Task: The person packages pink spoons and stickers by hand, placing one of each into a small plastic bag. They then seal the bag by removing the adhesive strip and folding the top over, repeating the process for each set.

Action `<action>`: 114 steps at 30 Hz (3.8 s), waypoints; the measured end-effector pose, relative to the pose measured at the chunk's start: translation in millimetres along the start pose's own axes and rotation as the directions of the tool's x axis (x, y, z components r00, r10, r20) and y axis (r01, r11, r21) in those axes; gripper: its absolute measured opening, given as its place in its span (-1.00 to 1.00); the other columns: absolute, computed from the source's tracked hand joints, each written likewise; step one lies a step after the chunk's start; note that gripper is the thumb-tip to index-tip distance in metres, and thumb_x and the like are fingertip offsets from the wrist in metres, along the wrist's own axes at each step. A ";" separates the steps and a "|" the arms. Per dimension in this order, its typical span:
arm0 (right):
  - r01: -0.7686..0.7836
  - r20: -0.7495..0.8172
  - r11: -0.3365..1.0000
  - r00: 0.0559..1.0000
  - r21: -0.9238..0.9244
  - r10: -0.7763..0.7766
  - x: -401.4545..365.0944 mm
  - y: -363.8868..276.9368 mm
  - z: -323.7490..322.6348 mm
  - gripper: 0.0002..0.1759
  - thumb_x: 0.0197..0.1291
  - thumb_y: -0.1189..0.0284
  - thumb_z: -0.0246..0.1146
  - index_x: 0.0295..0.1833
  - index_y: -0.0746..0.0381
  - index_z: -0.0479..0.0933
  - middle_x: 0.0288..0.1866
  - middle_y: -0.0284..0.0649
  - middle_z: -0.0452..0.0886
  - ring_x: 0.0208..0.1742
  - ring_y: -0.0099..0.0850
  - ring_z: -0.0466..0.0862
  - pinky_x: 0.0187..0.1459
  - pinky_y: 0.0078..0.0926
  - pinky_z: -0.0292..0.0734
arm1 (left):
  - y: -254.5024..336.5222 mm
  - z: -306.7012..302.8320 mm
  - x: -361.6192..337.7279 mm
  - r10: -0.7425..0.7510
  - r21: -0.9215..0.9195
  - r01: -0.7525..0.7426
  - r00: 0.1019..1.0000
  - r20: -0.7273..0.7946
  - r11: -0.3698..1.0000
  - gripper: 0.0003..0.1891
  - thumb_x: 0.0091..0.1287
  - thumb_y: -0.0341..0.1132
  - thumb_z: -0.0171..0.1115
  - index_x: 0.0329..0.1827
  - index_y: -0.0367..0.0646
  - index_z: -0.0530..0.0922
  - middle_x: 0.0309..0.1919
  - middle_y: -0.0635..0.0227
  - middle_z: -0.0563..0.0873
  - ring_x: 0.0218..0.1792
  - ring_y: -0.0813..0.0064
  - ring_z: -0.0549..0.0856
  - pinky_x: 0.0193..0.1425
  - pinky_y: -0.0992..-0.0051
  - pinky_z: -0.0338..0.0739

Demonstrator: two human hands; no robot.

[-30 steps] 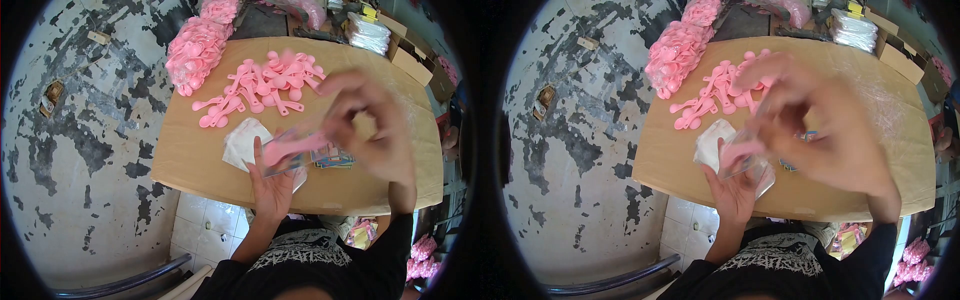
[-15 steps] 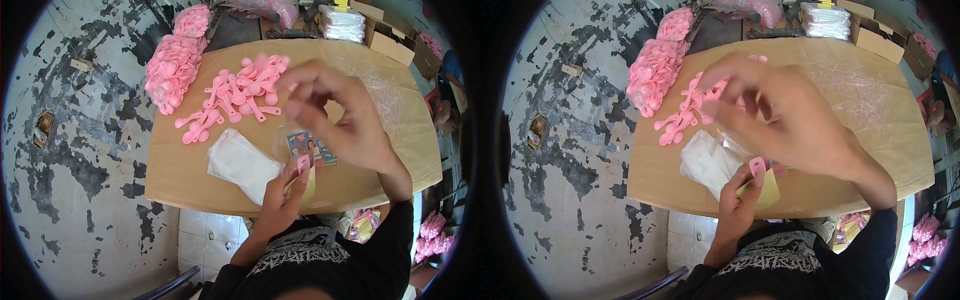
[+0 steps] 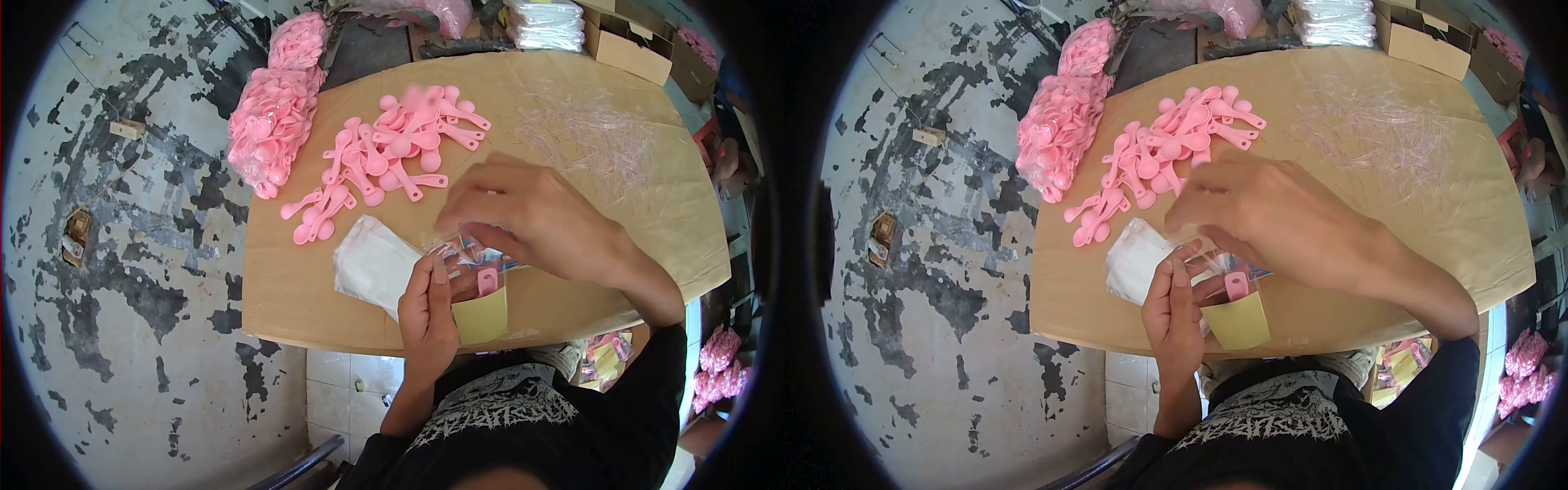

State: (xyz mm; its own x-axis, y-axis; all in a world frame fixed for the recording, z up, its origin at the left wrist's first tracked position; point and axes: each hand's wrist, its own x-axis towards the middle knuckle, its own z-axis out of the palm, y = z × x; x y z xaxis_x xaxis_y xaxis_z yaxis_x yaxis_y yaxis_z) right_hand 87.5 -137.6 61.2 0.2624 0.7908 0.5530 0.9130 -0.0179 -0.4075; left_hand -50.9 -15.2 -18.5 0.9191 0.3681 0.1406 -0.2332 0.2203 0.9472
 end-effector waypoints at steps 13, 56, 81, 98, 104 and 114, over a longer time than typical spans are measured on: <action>0.175 0.140 0.892 0.982 -0.416 -0.127 -7.6 3.1 7.4 -0.87 -0.13 0.34 0.35 -0.44 0.14 0.62 -0.45 -0.40 0.61 -0.10 -0.42 0.58 -0.01 -0.41 0.50 | 18.3 -0.7 1.7 -0.173 0.535 0.121 0.984 0.048 0.836 -0.59 0.53 -0.47 -0.09 0.40 -0.42 0.31 -0.15 0.09 0.73 -0.18 0.54 0.75 -0.06 0.58 0.57; -0.378 0.148 0.716 0.919 0.587 0.365 -70.8 23.7 3.9 -0.78 0.22 0.58 0.34 -0.01 0.31 0.68 -0.13 -0.16 0.76 -0.05 -0.49 0.73 -0.01 -0.54 0.61 | -22.7 14.0 17.7 -0.029 0.080 0.020 0.994 0.108 0.997 -0.63 0.56 -0.34 -0.03 0.29 -0.42 0.46 0.08 0.15 0.66 0.03 0.46 0.67 0.09 0.53 0.56; -0.026 0.042 0.913 0.999 0.407 0.009 -94.3 52.6 1.7 -0.62 -0.09 0.71 0.26 -0.15 0.14 0.76 -0.29 -0.28 0.73 -0.18 -0.28 0.66 -0.08 -0.35 0.56 | -9.5 -17.1 31.4 -0.160 0.319 0.027 0.903 0.398 0.947 -0.75 0.39 -0.61 -0.14 -0.08 -0.35 0.57 -0.17 0.25 0.70 -0.21 0.60 0.65 -0.11 0.59 0.53; -0.416 0.201 0.813 0.909 0.408 0.364 -86.3 7.9 -10.8 -0.53 0.04 0.59 0.40 0.14 0.16 0.58 -0.14 -0.22 0.75 -0.18 -0.25 0.76 -0.12 -0.39 0.67 | -12.9 -5.4 18.9 -0.123 0.333 -0.013 0.915 0.385 0.943 -0.66 0.23 -0.46 0.43 -0.08 -0.25 0.41 -0.21 0.12 0.75 -0.20 0.38 0.80 -0.21 0.52 0.70; -0.510 0.360 0.834 0.833 0.210 0.419 -102.0 -0.2 -36.7 -0.51 0.03 0.50 0.48 0.14 0.21 0.60 0.00 -0.17 0.72 -0.06 -0.29 0.76 -0.04 -0.43 0.65 | 5.7 -31.2 -3.9 0.045 0.172 -0.088 0.971 0.237 0.981 -0.61 0.25 -0.59 0.30 0.15 -0.34 0.48 0.10 -0.01 0.63 -0.01 0.29 0.75 0.01 0.43 0.71; -0.256 0.290 0.963 0.918 -0.084 0.269 -30.5 -5.7 -0.9 -0.79 0.23 0.32 0.32 -0.16 0.24 0.64 -0.24 -0.14 0.69 -0.14 -0.11 0.62 -0.03 -0.20 0.47 | -12.3 -115.5 -27.5 0.256 0.870 -0.303 0.943 0.213 0.389 -0.67 0.17 -0.42 0.37 0.02 -0.17 0.65 0.22 0.18 0.61 0.36 0.04 0.45 0.45 -0.04 0.20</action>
State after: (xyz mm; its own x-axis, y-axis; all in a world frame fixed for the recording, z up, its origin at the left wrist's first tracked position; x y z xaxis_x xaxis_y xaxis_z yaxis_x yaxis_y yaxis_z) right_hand 74.5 -162.2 47.3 0.3964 0.8987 0.1874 0.8381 -0.2710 -0.4734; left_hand -110.1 76.3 -67.3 0.8747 0.2107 0.4365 -0.0925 -0.8115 0.5769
